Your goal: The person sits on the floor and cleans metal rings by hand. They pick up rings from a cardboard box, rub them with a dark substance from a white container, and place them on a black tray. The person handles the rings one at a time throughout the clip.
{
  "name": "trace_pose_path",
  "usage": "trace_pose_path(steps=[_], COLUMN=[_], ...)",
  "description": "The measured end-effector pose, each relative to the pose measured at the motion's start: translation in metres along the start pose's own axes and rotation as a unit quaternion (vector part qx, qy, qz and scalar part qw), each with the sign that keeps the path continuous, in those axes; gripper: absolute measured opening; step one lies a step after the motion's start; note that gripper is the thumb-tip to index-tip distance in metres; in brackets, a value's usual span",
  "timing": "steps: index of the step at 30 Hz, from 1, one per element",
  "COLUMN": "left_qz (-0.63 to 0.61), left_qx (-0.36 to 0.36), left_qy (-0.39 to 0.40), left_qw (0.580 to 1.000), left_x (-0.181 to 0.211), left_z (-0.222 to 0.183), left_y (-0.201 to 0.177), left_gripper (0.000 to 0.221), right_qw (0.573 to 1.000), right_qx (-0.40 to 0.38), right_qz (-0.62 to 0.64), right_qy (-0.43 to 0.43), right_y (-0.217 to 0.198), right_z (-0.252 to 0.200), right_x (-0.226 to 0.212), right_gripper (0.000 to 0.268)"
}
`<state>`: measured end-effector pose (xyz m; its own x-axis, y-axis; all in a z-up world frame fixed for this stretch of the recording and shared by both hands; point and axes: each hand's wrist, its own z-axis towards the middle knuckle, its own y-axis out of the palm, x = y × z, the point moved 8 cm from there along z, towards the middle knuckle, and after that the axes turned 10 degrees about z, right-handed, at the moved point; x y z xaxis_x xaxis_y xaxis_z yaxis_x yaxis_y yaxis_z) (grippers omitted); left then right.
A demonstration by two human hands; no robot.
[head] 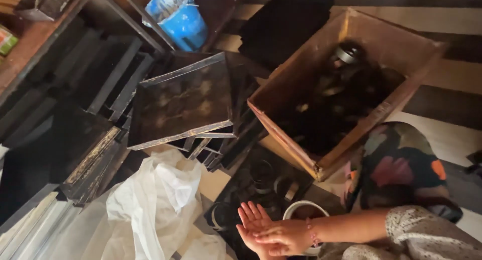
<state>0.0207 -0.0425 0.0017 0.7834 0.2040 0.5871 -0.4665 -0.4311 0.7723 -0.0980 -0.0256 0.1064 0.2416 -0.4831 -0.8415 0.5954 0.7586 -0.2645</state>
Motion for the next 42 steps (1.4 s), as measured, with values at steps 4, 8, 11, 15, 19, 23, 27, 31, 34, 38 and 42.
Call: trace_pose_path(steps=[4, 8, 11, 15, 19, 23, 27, 31, 34, 38, 42], left_qz=[-0.029, 0.011, 0.065, -0.082, -0.122, -0.09, -0.056, -0.048, -0.048, -0.024, -0.008], left_qx=[-0.037, 0.014, 0.103, 0.061, 0.123, 0.164, 0.196, 0.195, 0.201, 0.241, 0.298], left_qy=[-0.016, -0.018, -0.005, -0.062, -0.109, -0.118, -0.152, -0.141, -0.119, -0.119, -0.107], left_qw=[0.999, 1.0, 0.993, 0.993, 0.979, 0.975, 0.967, 0.969, 0.971, 0.963, 0.949], left_x=[-0.011, 0.002, 0.014, 0.003, 0.011, 0.012, 0.02, 0.029, 0.044, 0.056, 0.07], left_z=[-0.018, -0.027, -0.014, 0.005, 0.003, -0.011, -0.023, -0.028, -0.02, -0.023, -0.059], left_y=[0.031, 0.055, 0.029, -0.04, -0.108, -0.156, -0.183, -0.23, -0.254, -0.277, -0.303], left_gripper=[0.064, 0.065, 0.064, 0.052, 0.039, 0.032, 0.027, 0.025, 0.026, 0.026, 0.027], right_qw=[0.994, 0.99, 0.992, 0.99, 0.975, 0.936, 0.876, 0.81, 0.793, 0.751, 0.703], right_qx=[0.009, -0.022, -0.124, -0.099, 0.18, 0.183, 0.02, -0.055, -0.117, -0.198, -0.265], right_qz=[-0.083, -0.128, -0.023, 0.089, 0.052, -0.133, -0.25, -0.283, -0.316, -0.373, -0.427], right_qy=[-0.077, -0.047, -0.005, 0.047, 0.119, 0.269, 0.412, 0.51, 0.507, 0.507, 0.503], right_y=[-0.016, -0.036, -0.028, -0.1, -0.263, -0.358, -0.372, -0.379, -0.373, -0.371, -0.355], right_z=[0.01, 0.005, -0.01, -0.004, -0.007, -0.041, -0.071, -0.08, -0.077, -0.074, -0.093], right_x=[-0.008, -0.015, 0.001, 0.01, 0.054, 0.15, 0.265, 0.335, 0.378, 0.383, 0.395], right_gripper=[0.062, 0.069, 0.071, 0.05, 0.022, 0.03, 0.036, 0.038, 0.04, 0.055, 0.074])
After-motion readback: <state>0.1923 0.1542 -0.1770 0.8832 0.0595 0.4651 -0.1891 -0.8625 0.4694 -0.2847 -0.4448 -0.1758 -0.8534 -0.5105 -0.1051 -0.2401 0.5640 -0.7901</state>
